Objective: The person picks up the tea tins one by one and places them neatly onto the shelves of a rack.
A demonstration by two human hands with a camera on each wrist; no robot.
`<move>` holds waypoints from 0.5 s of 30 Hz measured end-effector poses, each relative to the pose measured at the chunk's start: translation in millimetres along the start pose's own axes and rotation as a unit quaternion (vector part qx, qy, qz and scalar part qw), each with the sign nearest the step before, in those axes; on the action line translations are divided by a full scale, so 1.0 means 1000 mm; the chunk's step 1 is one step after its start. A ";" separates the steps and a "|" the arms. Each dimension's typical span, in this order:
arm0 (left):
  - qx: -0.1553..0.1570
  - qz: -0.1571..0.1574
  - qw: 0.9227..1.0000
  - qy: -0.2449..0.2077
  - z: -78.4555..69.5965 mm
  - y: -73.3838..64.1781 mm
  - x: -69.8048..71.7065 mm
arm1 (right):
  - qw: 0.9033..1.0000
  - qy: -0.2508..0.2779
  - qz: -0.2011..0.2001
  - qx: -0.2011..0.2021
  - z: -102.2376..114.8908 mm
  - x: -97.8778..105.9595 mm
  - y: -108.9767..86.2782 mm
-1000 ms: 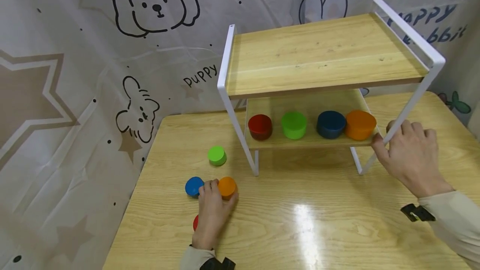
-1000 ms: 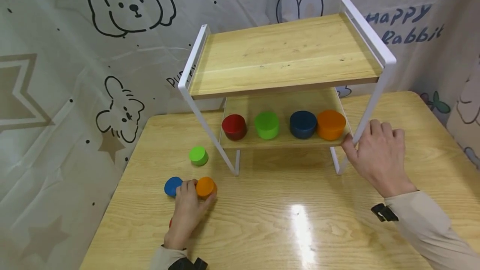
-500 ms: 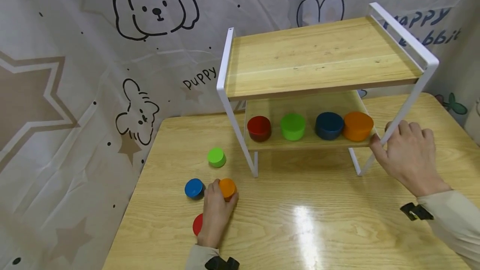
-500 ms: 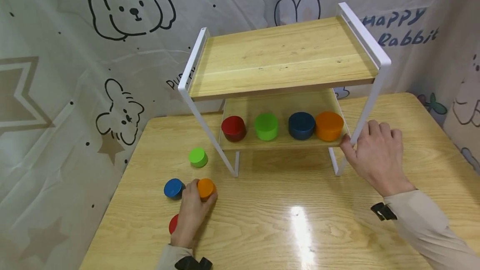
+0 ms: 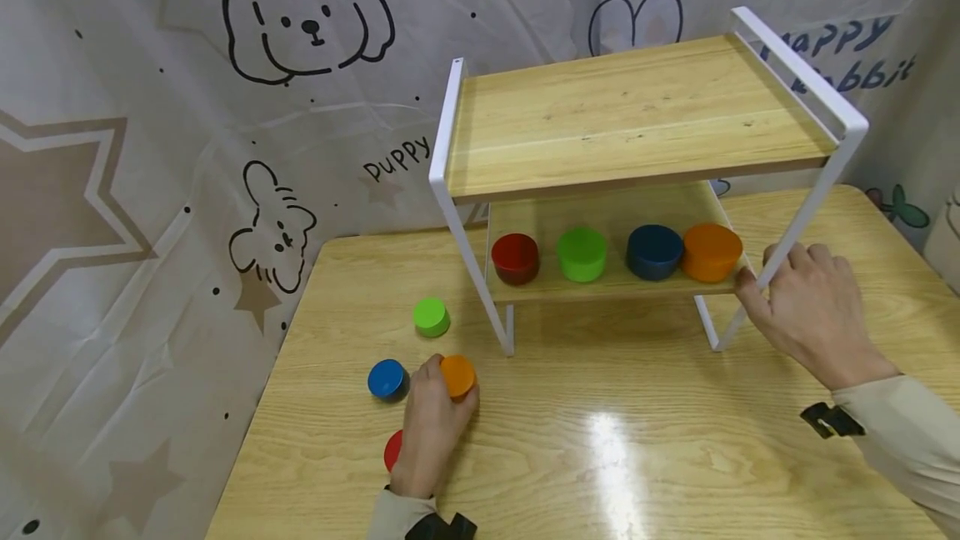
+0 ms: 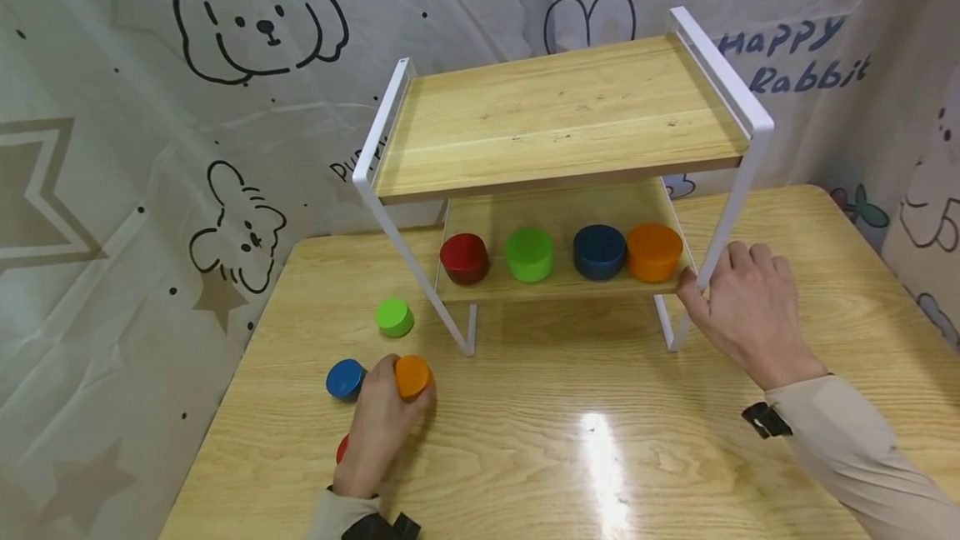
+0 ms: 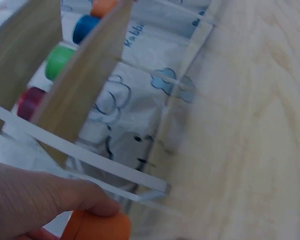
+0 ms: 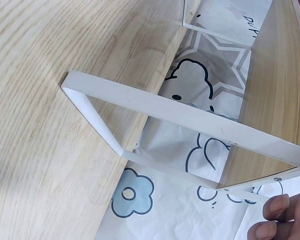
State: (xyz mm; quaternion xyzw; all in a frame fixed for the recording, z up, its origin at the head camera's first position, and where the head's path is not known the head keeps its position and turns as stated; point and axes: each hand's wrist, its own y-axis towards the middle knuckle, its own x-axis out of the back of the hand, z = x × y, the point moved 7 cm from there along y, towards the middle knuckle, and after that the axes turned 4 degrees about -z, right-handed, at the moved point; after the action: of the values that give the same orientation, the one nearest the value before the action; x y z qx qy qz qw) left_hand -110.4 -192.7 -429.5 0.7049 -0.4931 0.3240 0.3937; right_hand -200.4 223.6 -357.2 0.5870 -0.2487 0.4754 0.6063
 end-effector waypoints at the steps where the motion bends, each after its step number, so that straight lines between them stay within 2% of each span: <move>1: -0.005 0.003 1.000 -0.005 -0.004 0.001 0.004 | 1.000 0.000 -0.002 0.001 0.000 0.000 0.000; 5: -0.034 -0.003 0.999 -0.014 -0.018 0.004 0.019 | 1.000 0.005 0.000 0.001 0.000 -0.001 -0.001; 11: -0.070 -0.034 0.997 -0.010 -0.037 0.010 0.038 | 1.000 0.011 -0.001 0.003 0.001 -0.002 0.000; 15: -0.116 -0.060 0.991 -0.023 -0.052 0.014 0.051 | 1.000 0.010 0.000 0.002 0.001 -0.002 0.000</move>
State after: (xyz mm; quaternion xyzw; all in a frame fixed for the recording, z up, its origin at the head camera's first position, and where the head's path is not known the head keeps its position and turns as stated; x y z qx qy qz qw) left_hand -111.5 -172.6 -358.1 0.6898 -0.4933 0.2240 0.4803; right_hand -201.0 221.7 -359.0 0.5832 -0.2417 0.4814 0.6080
